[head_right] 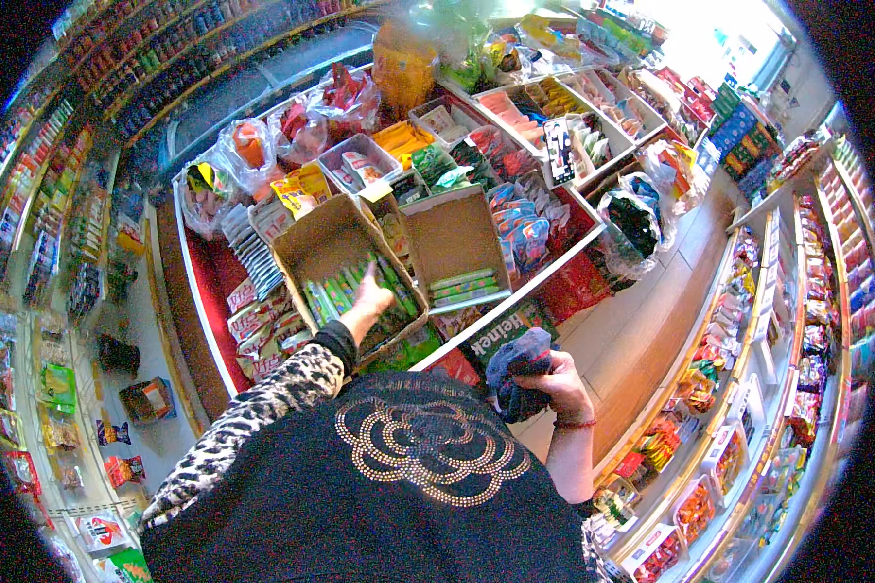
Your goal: The person wipes individually packaged snack sticks with a cloth in a convenience store. They pick up each snack from a cardboard box, wipe it with a dark cloth, and place it back into the box. The person also moves a white tray of snacks to a shelf and returns to continue wiping the remaining items.
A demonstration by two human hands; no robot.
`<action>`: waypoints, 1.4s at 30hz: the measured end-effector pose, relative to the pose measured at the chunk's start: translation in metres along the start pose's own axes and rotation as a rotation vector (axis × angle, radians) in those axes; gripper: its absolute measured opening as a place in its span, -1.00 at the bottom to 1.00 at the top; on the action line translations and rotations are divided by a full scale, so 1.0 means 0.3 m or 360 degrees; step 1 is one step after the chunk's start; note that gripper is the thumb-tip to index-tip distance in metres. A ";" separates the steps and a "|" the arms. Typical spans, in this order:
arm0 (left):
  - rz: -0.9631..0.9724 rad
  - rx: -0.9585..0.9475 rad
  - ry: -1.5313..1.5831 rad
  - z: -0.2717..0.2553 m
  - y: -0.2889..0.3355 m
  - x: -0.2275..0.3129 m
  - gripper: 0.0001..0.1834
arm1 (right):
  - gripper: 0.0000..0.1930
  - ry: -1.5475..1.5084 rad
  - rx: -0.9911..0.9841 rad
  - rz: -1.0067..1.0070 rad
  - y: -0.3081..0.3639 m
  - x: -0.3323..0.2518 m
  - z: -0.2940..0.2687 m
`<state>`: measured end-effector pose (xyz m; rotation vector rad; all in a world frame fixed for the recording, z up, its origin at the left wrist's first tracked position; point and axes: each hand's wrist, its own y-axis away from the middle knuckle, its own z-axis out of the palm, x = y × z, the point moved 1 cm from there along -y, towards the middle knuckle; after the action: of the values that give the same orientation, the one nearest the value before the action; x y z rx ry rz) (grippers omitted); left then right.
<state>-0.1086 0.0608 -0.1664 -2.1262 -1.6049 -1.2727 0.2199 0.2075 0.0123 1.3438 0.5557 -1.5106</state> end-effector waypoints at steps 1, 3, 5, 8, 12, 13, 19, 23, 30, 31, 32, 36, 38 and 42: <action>-0.0219 -0.0192 0.0793 -0.020 0.003 -0.012 0.02 | -0.71 -0.0017 -0.0007 -0.0016 0.006 -0.010 0.006; -0.0619 -0.0452 0.1530 -0.096 0.022 -0.017 -0.02 | -0.71 -0.0056 0.0077 -0.0005 0.013 -0.033 0.020; -0.0542 -0.0738 0.1869 -0.178 0.100 0.006 -0.08 | -0.70 -0.0146 0.0142 -0.0031 0.012 -0.058 0.044; 0.0017 -0.0791 0.2054 -0.261 0.282 0.099 -0.23 | -0.66 -0.0358 0.0146 -0.0171 -0.021 -0.089 0.099; 0.0416 -0.1288 0.1955 -0.269 0.456 0.269 -0.20 | -0.64 -0.0147 -0.0012 -0.0134 -0.114 -0.102 0.202; 0.0501 -0.1340 0.1768 -0.259 0.487 0.301 -0.19 | -0.63 -0.0088 -0.0036 -0.0092 -0.142 -0.095 0.236; 0.1091 -0.1565 0.1244 -0.224 0.558 0.427 -0.33 | -0.80 0.0418 0.0507 -0.0742 -0.230 -0.109 0.350; 0.0935 -0.1721 0.1125 -0.236 0.582 0.459 -0.25 | -0.82 -0.0147 0.0724 -0.0813 -0.234 -0.204 0.241; 0.0633 -0.1860 0.1155 -0.250 0.539 0.458 -0.33 | -0.78 -0.0858 0.0799 -0.0719 -0.193 -0.247 0.086; 0.0607 -0.1854 0.1366 -0.243 0.535 0.456 -0.32 | -0.76 -0.1066 0.0817 -0.0601 -0.183 -0.245 0.071; 0.0508 -0.1822 0.1515 -0.234 0.530 0.452 -0.32 | -0.68 -0.1029 0.0600 -0.0615 -0.163 -0.245 0.064; 0.0763 -0.1692 0.1426 -0.181 0.530 0.470 -0.35 | -0.54 -0.0186 0.0271 -0.0478 -0.130 -0.167 0.124; 0.1364 -0.1511 0.0909 -0.176 0.524 0.500 -0.35 | -0.66 0.0297 0.0261 -0.0538 -0.158 -0.111 0.186; 0.1652 -0.1071 0.0264 -0.248 0.460 0.583 -0.64 | -0.74 0.0414 0.0283 -0.0593 -0.162 -0.101 0.206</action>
<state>-0.0206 0.0830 0.0502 -2.4847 0.1530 -1.5609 0.1450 0.1859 0.0444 1.6561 0.8924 -1.7249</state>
